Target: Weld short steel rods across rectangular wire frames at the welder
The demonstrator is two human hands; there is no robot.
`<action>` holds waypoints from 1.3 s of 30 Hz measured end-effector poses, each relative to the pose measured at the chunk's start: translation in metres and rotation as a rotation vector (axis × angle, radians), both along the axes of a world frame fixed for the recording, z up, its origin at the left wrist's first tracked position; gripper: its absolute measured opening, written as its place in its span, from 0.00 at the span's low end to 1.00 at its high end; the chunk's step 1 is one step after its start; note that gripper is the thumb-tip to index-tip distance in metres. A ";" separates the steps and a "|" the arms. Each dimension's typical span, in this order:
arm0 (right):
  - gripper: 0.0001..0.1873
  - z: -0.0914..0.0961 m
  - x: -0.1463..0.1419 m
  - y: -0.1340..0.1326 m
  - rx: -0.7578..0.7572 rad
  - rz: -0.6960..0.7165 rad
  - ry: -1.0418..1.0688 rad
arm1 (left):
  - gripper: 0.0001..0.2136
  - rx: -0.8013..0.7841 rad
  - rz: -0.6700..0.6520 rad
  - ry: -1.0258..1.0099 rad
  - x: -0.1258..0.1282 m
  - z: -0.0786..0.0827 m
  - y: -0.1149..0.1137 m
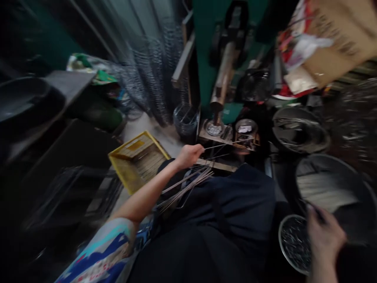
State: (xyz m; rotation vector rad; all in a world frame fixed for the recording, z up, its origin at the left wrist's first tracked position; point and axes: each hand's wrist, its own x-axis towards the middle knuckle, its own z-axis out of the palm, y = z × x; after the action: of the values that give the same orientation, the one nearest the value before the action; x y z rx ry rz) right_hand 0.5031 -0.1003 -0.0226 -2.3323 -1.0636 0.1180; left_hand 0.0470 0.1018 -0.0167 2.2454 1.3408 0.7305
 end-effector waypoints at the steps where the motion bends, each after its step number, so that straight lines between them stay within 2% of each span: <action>1: 0.28 -0.001 -0.009 0.003 0.056 0.016 0.046 | 0.14 0.000 -0.001 -0.021 0.000 -0.002 0.002; 2: 0.29 -0.004 -0.018 0.006 0.054 0.055 0.109 | 0.14 0.000 -0.004 -0.048 0.000 -0.003 0.004; 4: 0.32 -0.008 -0.032 0.008 -0.053 0.106 0.158 | 0.14 -0.008 -0.007 -0.106 -0.001 -0.004 0.007; 7: 0.33 -0.008 -0.042 0.005 -0.215 0.142 0.091 | 0.14 -0.041 0.030 -0.168 -0.004 -0.002 0.009; 9: 0.30 0.000 -0.047 0.007 -0.215 0.154 0.039 | 0.14 -0.065 0.066 -0.190 -0.006 0.000 0.009; 11: 0.26 0.010 -0.061 0.021 -0.121 0.192 0.111 | 0.14 -0.078 0.086 -0.212 -0.004 0.003 0.008; 14: 0.21 0.018 -0.104 0.071 0.100 0.342 0.427 | 0.13 -0.074 0.087 -0.241 0.003 0.008 0.004; 17: 0.20 0.011 -0.162 0.136 0.194 0.466 0.756 | 0.14 -0.030 0.093 -0.233 0.010 0.013 -0.003; 20: 0.19 0.000 -0.213 0.187 0.221 0.453 1.094 | 0.14 0.037 0.107 -0.199 0.012 0.018 -0.010; 23: 0.18 -0.004 -0.244 0.213 0.255 0.422 1.269 | 0.13 0.090 0.123 -0.150 0.007 0.019 -0.012; 27: 0.18 -0.001 -0.262 0.224 0.336 0.443 1.354 | 0.13 0.142 0.141 -0.111 -0.002 0.013 -0.009; 32: 0.17 0.003 -0.274 0.230 0.360 0.475 1.332 | 0.12 0.179 0.168 -0.104 -0.008 0.005 -0.007; 39: 0.15 0.007 -0.287 0.236 0.377 0.518 1.295 | 0.11 0.222 0.212 -0.114 -0.014 0.007 -0.008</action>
State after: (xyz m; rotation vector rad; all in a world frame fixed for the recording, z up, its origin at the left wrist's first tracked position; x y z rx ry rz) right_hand 0.2161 0.1356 -0.0154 -1.1286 -0.8022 1.2769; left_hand 0.0333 0.0940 -0.0100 2.2072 1.5210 1.1141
